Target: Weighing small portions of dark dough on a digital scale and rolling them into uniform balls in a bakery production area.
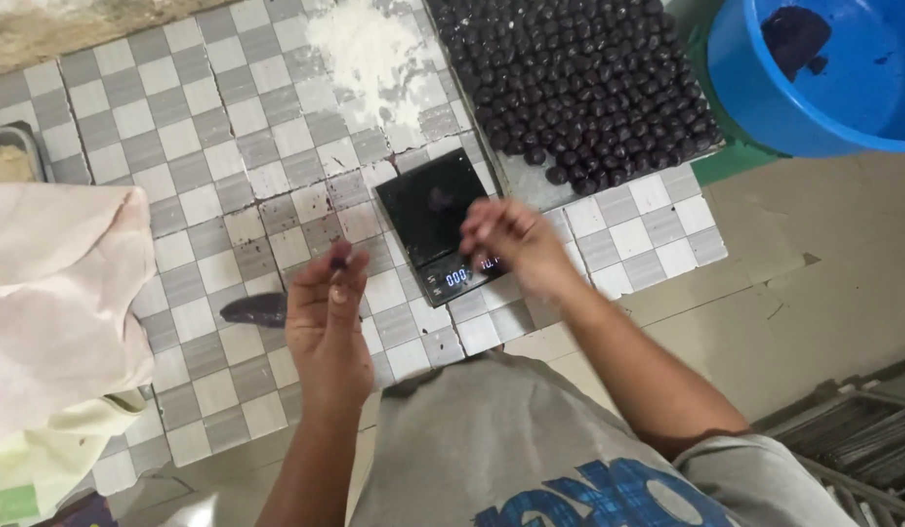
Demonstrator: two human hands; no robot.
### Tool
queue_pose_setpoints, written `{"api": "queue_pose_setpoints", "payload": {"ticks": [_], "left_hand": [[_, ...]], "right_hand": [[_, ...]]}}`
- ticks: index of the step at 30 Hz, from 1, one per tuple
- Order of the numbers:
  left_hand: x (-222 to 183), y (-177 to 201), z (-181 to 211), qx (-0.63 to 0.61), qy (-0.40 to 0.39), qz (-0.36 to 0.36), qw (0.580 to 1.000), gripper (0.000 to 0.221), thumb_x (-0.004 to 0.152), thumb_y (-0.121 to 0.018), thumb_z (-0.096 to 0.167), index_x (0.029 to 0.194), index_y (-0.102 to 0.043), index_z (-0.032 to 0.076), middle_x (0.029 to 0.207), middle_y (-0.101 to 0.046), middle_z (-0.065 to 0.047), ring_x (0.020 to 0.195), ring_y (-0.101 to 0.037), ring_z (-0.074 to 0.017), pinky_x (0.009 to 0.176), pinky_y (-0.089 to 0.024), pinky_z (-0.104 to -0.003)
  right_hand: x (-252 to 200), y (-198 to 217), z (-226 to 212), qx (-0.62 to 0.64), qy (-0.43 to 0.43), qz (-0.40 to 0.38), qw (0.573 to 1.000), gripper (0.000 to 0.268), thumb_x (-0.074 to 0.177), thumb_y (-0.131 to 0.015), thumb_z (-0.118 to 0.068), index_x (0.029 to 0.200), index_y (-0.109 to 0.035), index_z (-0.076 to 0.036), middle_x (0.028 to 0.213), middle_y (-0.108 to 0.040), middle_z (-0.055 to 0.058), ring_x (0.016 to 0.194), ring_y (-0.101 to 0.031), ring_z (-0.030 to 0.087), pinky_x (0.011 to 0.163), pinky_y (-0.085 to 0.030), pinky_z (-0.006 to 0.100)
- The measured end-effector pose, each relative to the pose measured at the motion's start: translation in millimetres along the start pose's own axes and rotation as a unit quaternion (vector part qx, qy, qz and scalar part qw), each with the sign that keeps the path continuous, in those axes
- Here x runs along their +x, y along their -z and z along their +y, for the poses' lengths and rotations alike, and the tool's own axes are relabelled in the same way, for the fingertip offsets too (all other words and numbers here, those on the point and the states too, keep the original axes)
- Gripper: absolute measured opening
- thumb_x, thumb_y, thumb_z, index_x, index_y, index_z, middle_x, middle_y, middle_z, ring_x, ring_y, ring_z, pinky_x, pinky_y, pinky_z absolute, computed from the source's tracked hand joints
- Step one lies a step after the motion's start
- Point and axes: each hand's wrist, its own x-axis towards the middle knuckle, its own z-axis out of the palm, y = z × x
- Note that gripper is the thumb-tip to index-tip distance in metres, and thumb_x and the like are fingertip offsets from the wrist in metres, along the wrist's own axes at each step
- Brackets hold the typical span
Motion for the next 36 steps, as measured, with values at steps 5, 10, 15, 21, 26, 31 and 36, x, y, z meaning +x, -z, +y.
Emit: {"api": "queue_pose_setpoints", "payload": {"ticks": [5, 10, 15, 21, 26, 31, 36], "left_hand": [[-11, 26, -20, -0.006, 0.097, 0.124, 0.987, 0.005, 0.091, -0.055, 0.008, 0.095, -0.053, 0.005, 0.094, -0.064, -0.013, 0.088, -0.066, -0.0225, 0.088, -0.052, -0.039], [-15, 29, -26, 0.022, 0.156, 0.145, 0.977, 0.014, 0.088, -0.057, 0.002, 0.102, -0.054, 0.004, 0.09, -0.062, -0.012, 0.08, -0.064, -0.0177, 0.078, -0.056, -0.031], [-19, 28, -23, 0.083, 0.211, 0.079, 0.971, 0.019, 0.089, -0.057, 0.009, 0.105, -0.058, -0.001, 0.083, -0.059, -0.008, 0.073, -0.064, -0.0127, 0.072, -0.056, -0.024], [-8, 24, -17, 0.15, 0.274, 0.079, 0.947, 0.029, 0.089, -0.058, 0.023, 0.112, -0.062, 0.004, 0.09, -0.06, -0.015, 0.078, -0.064, -0.0201, 0.076, -0.054, -0.032], [-13, 26, -15, 0.145, 0.282, 0.01, 0.948, 0.033, 0.084, -0.066, 0.023, 0.102, -0.065, -0.005, 0.078, -0.061, -0.015, 0.072, -0.064, -0.0191, 0.065, -0.054, -0.028], [-7, 3, 18, 0.15, 0.257, -0.007, 0.955, 0.026, 0.08, -0.071, 0.021, 0.089, -0.068, -0.003, 0.068, -0.06, -0.012, 0.065, -0.058, -0.0173, 0.06, -0.049, -0.028], [4, 29, 32, 0.278, 0.233, -0.047, 0.931, 0.023, 0.082, -0.07, 0.023, 0.087, -0.071, 0.001, 0.062, -0.059, -0.01, 0.058, -0.052, -0.0142, 0.053, -0.043, -0.027]], "right_hand": [[53, 42, -31, -0.781, 0.191, 0.118, 0.583, 0.053, 0.076, -0.071, -0.033, 0.126, -0.054, -0.023, 0.129, -0.05, 0.002, 0.125, -0.038, 0.033, 0.1, -0.019, 0.067], [64, 1, 7, -0.833, 0.175, 0.009, 0.524, 0.068, 0.073, -0.071, -0.04, 0.134, -0.044, -0.029, 0.127, -0.051, 0.004, 0.122, -0.042, 0.025, 0.102, -0.023, 0.058], [88, 5, 40, -0.82, 0.242, -0.024, 0.519, 0.044, 0.078, -0.07, -0.029, 0.119, -0.057, -0.021, 0.097, -0.054, 0.004, 0.097, -0.052, 0.024, 0.088, -0.038, 0.045], [30, -33, 34, -0.753, 0.303, -0.113, 0.573, 0.031, 0.075, -0.069, -0.033, 0.103, -0.063, -0.02, 0.084, -0.057, 0.001, 0.086, -0.056, 0.023, 0.087, -0.038, 0.047], [-18, -63, 20, -0.677, 0.36, -0.211, 0.606, 0.035, 0.078, -0.068, -0.033, 0.106, -0.064, -0.013, 0.086, -0.058, 0.004, 0.088, -0.057, 0.023, 0.091, -0.036, 0.047], [-23, -74, 20, -0.67, 0.333, -0.253, 0.613, 0.049, 0.074, -0.071, -0.027, 0.118, -0.058, -0.009, 0.104, -0.057, 0.015, 0.104, -0.053, 0.034, 0.087, -0.04, 0.05], [15, -44, 40, -0.668, 0.402, -0.221, 0.587, 0.023, 0.08, -0.066, -0.026, 0.1, -0.065, -0.013, 0.085, -0.059, 0.008, 0.082, -0.055, 0.027, 0.071, -0.044, 0.041]]}}
